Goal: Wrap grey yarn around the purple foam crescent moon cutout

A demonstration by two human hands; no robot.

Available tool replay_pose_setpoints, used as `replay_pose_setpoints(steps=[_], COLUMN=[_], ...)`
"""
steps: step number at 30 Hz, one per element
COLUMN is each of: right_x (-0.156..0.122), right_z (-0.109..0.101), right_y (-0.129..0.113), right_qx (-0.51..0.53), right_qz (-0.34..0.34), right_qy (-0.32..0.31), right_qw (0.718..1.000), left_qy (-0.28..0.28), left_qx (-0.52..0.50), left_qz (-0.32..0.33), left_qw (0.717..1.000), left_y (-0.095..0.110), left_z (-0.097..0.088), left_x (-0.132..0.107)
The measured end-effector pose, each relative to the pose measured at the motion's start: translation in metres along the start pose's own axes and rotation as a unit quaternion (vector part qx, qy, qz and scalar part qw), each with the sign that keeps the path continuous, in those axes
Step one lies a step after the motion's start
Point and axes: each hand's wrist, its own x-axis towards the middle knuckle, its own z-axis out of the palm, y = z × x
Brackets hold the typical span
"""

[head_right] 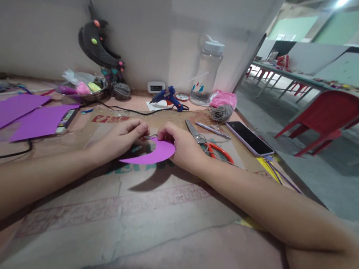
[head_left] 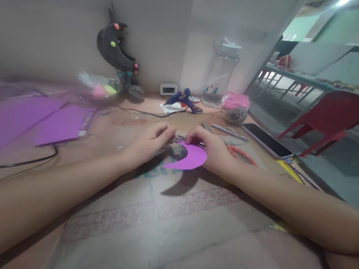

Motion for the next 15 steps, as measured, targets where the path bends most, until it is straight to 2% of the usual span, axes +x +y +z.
replay_pose_setpoints(steps=[5, 9, 13, 15], right_x=[-0.0014, -0.0006, 0.0003, 0.0009], right_z=[-0.0025, -0.0029, -0.0011, -0.0002], right_y=[-0.0007, 0.001, 0.0042, 0.0066], right_qx=[-0.049, -0.061, -0.063, -0.056], right_qz=[-0.023, -0.039, -0.062, -0.038], right_qy=[0.041, 0.049, 0.025, 0.024], right_qw=[0.998, 0.996, 0.996, 0.997], left_qy=[-0.013, -0.042, -0.012, 0.0], left_qx=[-0.062, -0.047, -0.033, -0.036], left_qz=[-0.047, -0.041, -0.035, -0.036], left_qw=[0.997, 0.997, 0.999, 0.999], left_y=[0.001, 0.005, 0.0044, 0.0028], left_z=[0.0002, -0.0005, -0.0009, -0.0008], left_x=[0.0009, -0.0003, -0.0003, 0.0003])
